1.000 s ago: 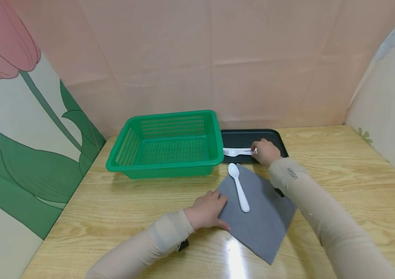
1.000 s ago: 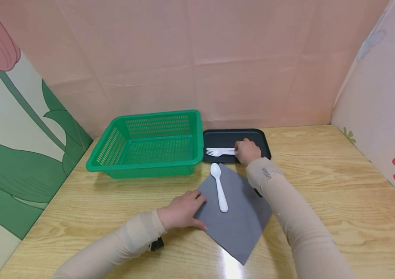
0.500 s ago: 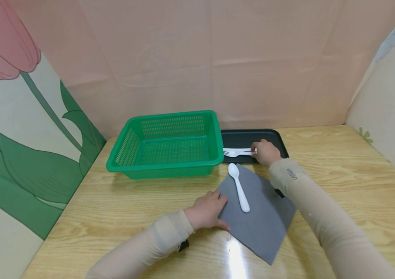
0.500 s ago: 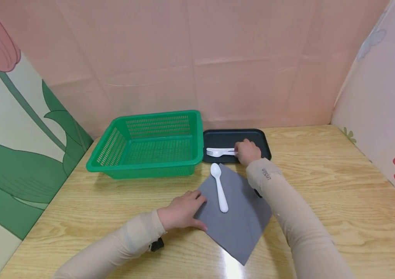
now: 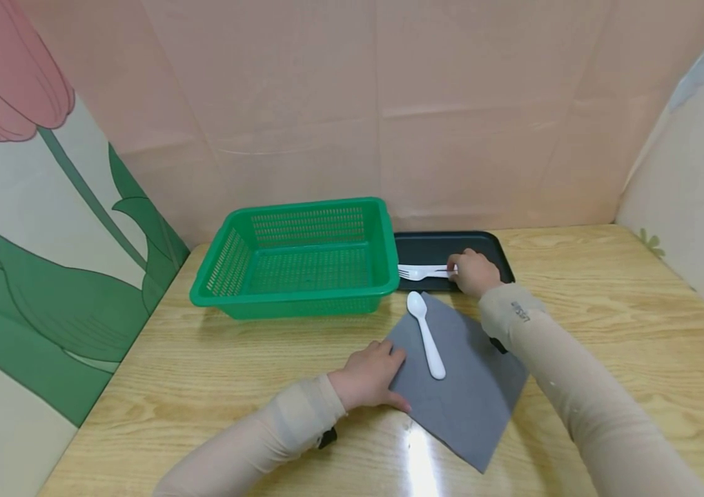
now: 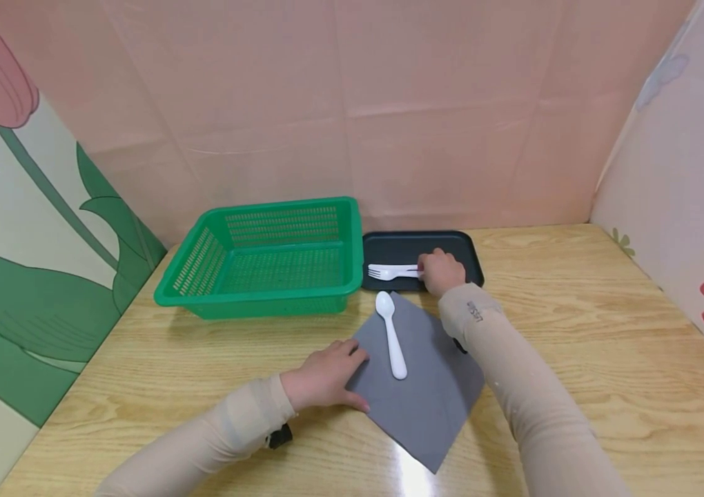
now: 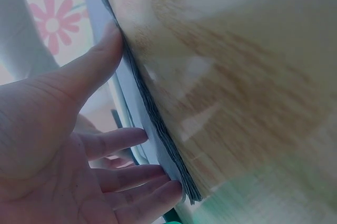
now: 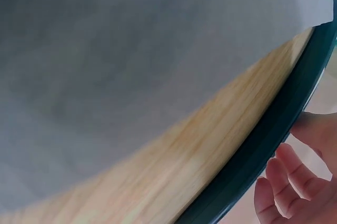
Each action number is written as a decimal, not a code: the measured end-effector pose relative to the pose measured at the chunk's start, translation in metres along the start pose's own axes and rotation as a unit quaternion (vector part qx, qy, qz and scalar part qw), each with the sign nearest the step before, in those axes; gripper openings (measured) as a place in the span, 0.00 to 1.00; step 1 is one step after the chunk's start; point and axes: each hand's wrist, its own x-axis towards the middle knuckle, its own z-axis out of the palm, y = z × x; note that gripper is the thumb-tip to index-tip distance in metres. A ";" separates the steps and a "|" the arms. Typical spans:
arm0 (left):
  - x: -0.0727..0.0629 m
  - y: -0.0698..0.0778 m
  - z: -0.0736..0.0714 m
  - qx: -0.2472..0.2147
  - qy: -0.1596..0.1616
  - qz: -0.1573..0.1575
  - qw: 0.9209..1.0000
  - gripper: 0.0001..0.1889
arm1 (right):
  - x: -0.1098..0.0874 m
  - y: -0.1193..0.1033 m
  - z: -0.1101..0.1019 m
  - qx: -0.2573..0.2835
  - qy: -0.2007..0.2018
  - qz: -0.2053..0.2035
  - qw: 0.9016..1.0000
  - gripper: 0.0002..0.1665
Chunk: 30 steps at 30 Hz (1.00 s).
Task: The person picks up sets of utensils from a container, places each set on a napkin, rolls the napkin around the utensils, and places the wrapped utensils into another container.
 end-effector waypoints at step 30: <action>-0.001 -0.001 -0.002 0.002 -0.002 0.005 1.000 0.36 | 0.003 0.001 -0.008 -0.005 0.007 0.001 1.000 0.08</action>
